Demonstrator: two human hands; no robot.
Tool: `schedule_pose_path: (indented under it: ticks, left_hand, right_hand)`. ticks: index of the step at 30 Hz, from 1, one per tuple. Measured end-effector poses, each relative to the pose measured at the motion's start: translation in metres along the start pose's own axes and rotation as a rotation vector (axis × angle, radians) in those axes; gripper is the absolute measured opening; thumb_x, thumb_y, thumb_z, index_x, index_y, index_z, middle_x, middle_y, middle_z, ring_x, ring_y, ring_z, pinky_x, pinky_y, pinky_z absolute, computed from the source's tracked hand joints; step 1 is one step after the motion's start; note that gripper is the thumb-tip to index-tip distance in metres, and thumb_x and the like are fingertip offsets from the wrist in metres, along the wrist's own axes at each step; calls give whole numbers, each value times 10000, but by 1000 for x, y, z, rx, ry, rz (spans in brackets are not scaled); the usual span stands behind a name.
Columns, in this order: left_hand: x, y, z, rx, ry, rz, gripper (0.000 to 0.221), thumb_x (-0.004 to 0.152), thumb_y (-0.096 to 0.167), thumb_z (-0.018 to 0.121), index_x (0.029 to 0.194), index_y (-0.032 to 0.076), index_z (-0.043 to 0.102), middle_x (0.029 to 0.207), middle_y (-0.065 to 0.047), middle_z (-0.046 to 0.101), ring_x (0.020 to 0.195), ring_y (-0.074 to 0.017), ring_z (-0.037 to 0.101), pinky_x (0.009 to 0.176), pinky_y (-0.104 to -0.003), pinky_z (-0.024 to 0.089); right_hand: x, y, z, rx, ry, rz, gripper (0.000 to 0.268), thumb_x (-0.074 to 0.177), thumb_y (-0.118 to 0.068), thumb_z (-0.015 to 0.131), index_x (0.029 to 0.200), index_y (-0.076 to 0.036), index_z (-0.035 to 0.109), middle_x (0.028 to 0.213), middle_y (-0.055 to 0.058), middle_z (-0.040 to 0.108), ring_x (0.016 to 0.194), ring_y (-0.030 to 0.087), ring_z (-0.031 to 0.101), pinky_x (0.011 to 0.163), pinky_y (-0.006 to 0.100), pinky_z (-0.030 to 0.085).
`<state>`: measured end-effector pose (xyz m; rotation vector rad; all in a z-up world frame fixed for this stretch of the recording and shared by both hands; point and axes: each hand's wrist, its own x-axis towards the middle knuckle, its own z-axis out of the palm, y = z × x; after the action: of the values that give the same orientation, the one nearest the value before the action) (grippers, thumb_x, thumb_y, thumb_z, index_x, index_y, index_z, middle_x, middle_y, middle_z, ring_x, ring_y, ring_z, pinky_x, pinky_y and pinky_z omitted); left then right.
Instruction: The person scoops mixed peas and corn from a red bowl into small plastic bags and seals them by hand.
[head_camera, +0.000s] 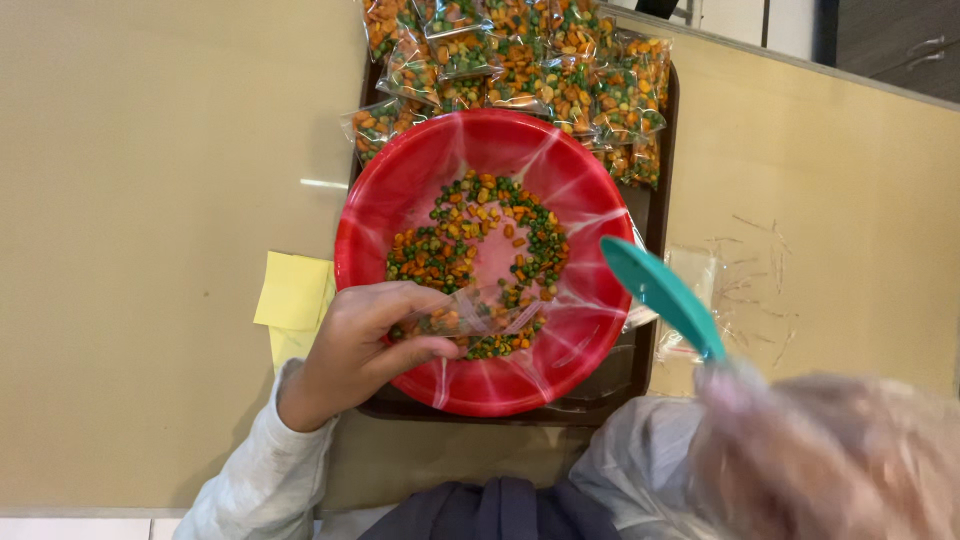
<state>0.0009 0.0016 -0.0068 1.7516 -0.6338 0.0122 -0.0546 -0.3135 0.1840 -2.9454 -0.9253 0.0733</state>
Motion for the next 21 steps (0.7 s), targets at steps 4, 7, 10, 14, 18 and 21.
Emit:
schedule_pose_path:
  ticks: [4, 7, 10, 14, 18, 21]
  left_hand:
    - [3, 7, -1, -106, 13, -9, 272, 905, 308, 688, 1028, 66, 667, 994, -71, 769, 849, -174, 763, 749, -274, 588]
    - [-2, 7, 0, -221, 41, -42, 248, 912, 273, 681, 1009, 48, 645, 946, -101, 753, 772, -181, 786, 691, -254, 613]
    - [-2, 7, 0, -267, 63, -31, 242, 936, 267, 655, 990, 34, 619, 870, -112, 752, 724, -193, 785, 738, -287, 629]
    - [0, 8, 1, -240, 96, 11, 271, 933, 267, 649, 806, 56, 535, 812, -119, 751, 798, -231, 755, 752, -341, 604]
    - [1, 1, 1, -222, 143, 26, 288, 899, 301, 727, 964, 21, 738, 664, -54, 688, 499, -137, 502, 522, -272, 491]
    - [1, 0, 1, -222, 160, 29, 275, 885, 271, 739, 983, 13, 745, 581, -44, 619, 485, -110, 456, 502, -245, 461]
  right_hand:
    - [46, 30, 38, -168, 77, 295, 305, 982, -305, 678, 1277, -244, 724, 747, 64, 655, 558, 302, 585, 526, 484, 457]
    - [64, 75, 92, 595, -4, 606, 360, 973, -267, 560, 1286, -121, 663, 1061, 92, 700, 902, 249, 649, 801, 385, 480]
    - [94, 105, 131, 1203, -140, 716, 194, 1008, -127, 487, 1148, -36, 586, 1072, 68, 648, 968, 166, 647, 884, 269, 515]
    - [151, 116, 194, 1896, 56, -591, 280, 788, -370, 806, 994, -221, 688, 950, -53, 662, 867, 92, 580, 790, 237, 513]
    - [90, 284, 475, 311, -336, 208, 357, 1086, -251, 428, 1350, -217, 667, 987, -26, 709, 886, 162, 655, 846, 299, 553]
    - [86, 261, 432, 530, -348, 271, 365, 1075, -236, 418, 1368, -186, 629, 1051, 3, 678, 951, 183, 627, 889, 320, 530]
